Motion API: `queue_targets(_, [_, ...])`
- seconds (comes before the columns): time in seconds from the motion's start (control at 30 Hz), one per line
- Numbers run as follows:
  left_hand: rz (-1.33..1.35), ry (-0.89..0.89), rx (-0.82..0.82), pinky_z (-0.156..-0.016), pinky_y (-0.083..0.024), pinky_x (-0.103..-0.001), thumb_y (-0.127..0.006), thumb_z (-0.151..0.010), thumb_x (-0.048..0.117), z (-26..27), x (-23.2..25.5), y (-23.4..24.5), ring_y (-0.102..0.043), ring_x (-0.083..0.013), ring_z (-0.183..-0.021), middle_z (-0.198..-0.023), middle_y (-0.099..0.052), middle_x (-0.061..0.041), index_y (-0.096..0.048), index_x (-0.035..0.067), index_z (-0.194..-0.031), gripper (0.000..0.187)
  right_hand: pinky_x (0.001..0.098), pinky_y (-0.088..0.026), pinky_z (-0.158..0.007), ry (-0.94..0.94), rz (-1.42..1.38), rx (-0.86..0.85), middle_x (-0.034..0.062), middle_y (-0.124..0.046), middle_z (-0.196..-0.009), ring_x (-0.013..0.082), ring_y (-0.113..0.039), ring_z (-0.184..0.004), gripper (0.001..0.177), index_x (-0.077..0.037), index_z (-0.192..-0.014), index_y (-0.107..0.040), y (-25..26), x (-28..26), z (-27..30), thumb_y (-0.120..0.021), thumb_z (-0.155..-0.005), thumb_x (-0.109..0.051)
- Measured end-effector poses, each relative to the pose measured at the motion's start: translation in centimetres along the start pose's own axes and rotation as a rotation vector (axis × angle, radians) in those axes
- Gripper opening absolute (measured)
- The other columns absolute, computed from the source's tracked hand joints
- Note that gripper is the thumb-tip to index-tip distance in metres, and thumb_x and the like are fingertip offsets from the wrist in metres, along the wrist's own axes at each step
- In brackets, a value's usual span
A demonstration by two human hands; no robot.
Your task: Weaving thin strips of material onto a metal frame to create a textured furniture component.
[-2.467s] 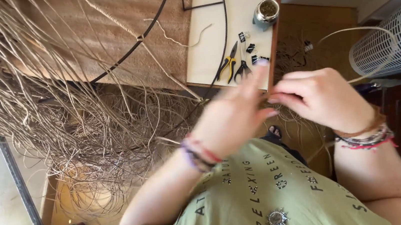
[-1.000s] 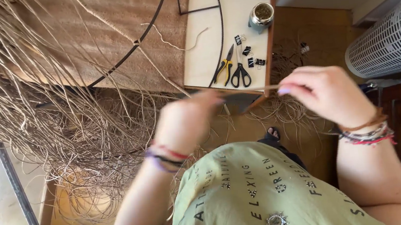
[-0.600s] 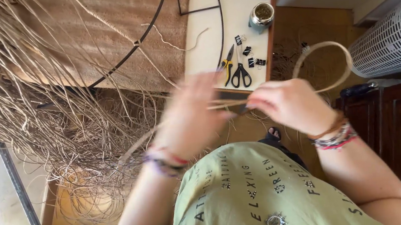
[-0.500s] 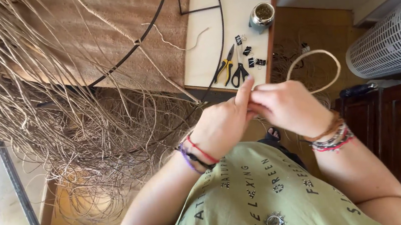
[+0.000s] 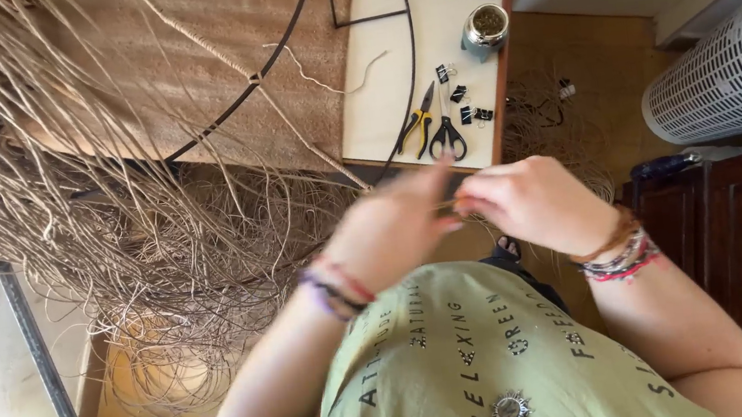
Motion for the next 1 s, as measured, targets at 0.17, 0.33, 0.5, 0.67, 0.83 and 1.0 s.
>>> queue_targets(0.17, [0.007,0.027,0.003,-0.065,-0.061,-0.05,-0.055,-0.099,0.037,-0.4,-0.8,-3.0,-0.075,-0.0358,-0.072,-0.082,-0.074,-0.01,-0.057,0.013,-0.119,0.031,0.0394,-0.061,-0.079,0.007,0.067,-0.023,0.0044,-0.077,-0.082,0.0221,-0.076,-0.076,0.008,-0.015,-0.1,-0.074,0.1,0.4,0.1,-0.068,-0.095,-0.017])
queue_targets(0.33, [0.025,0.039,-0.027,-0.064,-0.061,-0.049,-0.047,-0.104,0.035,-0.3,-3.0,-1.2,-0.074,-0.0376,-0.07,-0.077,-0.073,-0.006,-0.06,0.021,-0.105,0.018,0.0372,-0.063,-0.076,-0.051,0.065,-0.066,0.0116,-0.076,-0.089,0.0216,-0.076,-0.074,0.02,-0.009,-0.116,-0.069,0.6,0.7,0.3,-0.055,-0.101,-0.007])
queue_targets(0.5, [0.147,0.03,-0.027,-0.066,-0.061,-0.05,-0.048,-0.104,0.035,-0.3,-4.0,-0.3,-0.073,-0.0387,-0.076,-0.077,-0.073,-0.007,-0.061,0.024,-0.102,0.017,0.0393,-0.065,-0.065,-0.024,-0.068,-0.055,0.014,-0.074,-0.086,0.0272,-0.076,-0.067,0.026,-0.005,-0.123,-0.063,0.2,0.0,-0.6,-0.047,-0.103,-0.004])
queue_targets(0.67, [0.19,0.019,-0.02,-0.066,-0.061,-0.053,-0.047,-0.104,0.035,-0.2,-4.5,0.1,-0.072,-0.0421,-0.078,-0.077,-0.072,-0.01,-0.061,0.023,-0.098,0.019,0.0419,-0.065,-0.061,-0.019,-0.146,-0.075,0.0176,-0.073,-0.082,0.0312,-0.076,-0.066,0.024,-0.004,-0.123,-0.059,-0.2,-0.1,-1.2,-0.047,-0.102,-0.004])
queue_targets(0.83, [0.237,0.032,-0.014,-0.066,-0.061,-0.054,-0.049,-0.104,0.034,0.4,-5.7,0.4,-0.071,-0.0436,-0.077,-0.077,-0.072,-0.012,-0.062,0.022,-0.098,0.019,0.0402,-0.065,-0.061,0.026,-0.141,-0.071,0.0158,-0.073,-0.083,0.03,-0.076,-0.066,0.027,-0.006,-0.126,-0.059,-0.8,-0.8,-2.5,-0.045,-0.103,-0.006])
queue_targets(1.0, [0.242,0.074,-0.011,-0.068,-0.061,-0.053,-0.05,-0.103,0.036,1.3,-6.9,1.8,-0.071,-0.0429,-0.078,-0.076,-0.072,-0.012,-0.065,0.024,-0.097,0.02,0.0411,-0.065,-0.067,0.044,-0.142,-0.084,0.0155,-0.073,-0.085,0.0295,-0.076,-0.071,0.029,-0.005,-0.129,-0.059,-1.5,-1.4,-4.1,-0.045,-0.104,-0.01])
Point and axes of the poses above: each hand's wrist, its own z-axis away from the middle knuckle, its own y-axis out of the back of the hand, x = y × z, the point moved 9 cm from there along -z, towards the middle knuckle
